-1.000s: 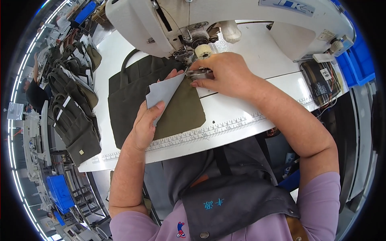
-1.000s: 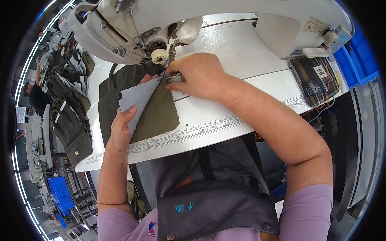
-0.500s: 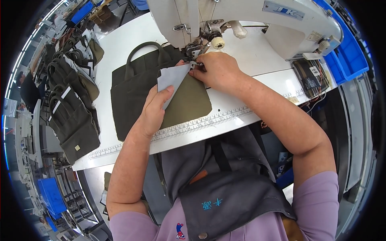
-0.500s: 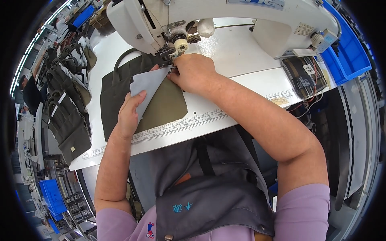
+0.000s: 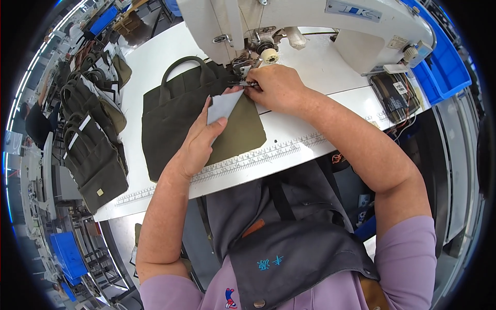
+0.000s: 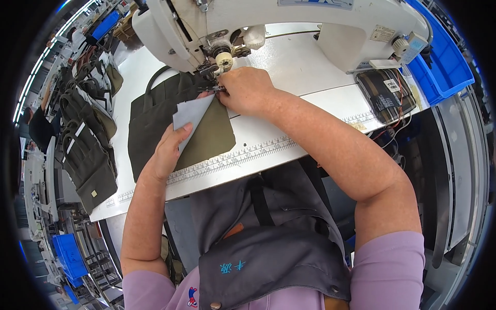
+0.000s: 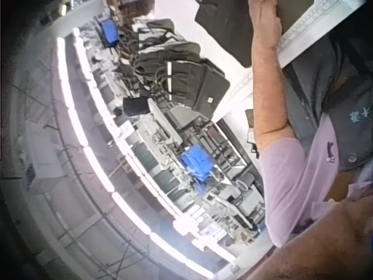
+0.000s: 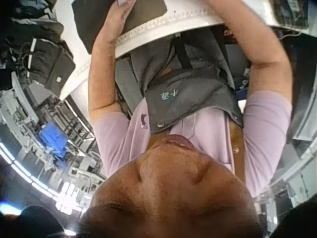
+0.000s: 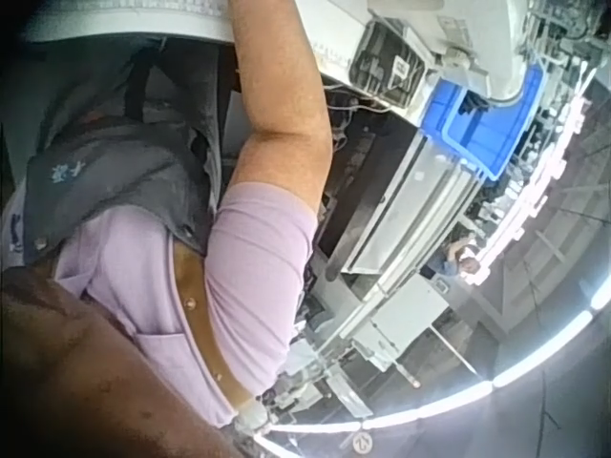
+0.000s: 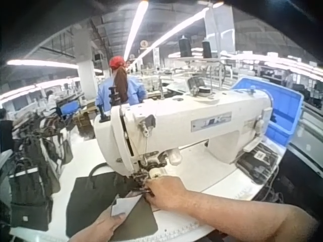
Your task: Sewing various components of fabric bags using an industrial sewing machine.
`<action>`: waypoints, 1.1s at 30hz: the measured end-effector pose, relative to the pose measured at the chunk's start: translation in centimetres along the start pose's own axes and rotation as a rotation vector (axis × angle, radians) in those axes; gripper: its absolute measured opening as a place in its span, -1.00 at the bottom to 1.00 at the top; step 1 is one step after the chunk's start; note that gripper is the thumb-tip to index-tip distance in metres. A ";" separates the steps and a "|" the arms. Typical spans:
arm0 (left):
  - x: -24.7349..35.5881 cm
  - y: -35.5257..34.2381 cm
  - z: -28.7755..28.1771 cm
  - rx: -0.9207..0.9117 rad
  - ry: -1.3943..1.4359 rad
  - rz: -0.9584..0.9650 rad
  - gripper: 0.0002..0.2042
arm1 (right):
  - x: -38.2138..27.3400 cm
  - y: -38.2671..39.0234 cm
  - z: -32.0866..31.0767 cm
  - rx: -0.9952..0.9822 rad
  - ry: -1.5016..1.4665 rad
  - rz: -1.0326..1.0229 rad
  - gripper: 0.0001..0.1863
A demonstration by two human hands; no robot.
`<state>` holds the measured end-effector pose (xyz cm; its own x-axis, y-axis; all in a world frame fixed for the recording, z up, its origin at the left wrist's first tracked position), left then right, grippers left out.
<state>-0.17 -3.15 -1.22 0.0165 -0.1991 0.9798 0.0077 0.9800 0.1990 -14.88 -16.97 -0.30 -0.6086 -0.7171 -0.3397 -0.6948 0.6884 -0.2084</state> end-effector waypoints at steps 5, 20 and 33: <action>1.7 -0.4 1.1 -0.109 -0.789 0.329 -0.39 | 0.4 0.0 -0.2 -0.017 0.013 -0.030 -0.78; 3.9 -0.1 1.8 -0.153 -0.925 0.114 -0.44 | 1.9 1.2 -1.8 -0.061 -0.075 -0.120 -0.74; 2.5 -0.1 0.5 -0.041 -0.203 0.066 -0.39 | 2.5 2.2 -2.0 0.241 -0.158 -0.409 -0.82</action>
<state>-0.64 -3.77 1.19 -0.1829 -0.1256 0.9751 0.0543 0.9890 0.1376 -18.72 -17.45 0.19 -0.2265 -0.9212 -0.3165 -0.7451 0.3731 -0.5528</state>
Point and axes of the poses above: each hand's wrist, its own y-axis away from the middle knuckle, its own z-axis out of the palm, x = y × z, the point moved 4 cm from there along -y, towards the middle knuckle, and after that the axes turned 1 degree about x, right-handed, at the moved point
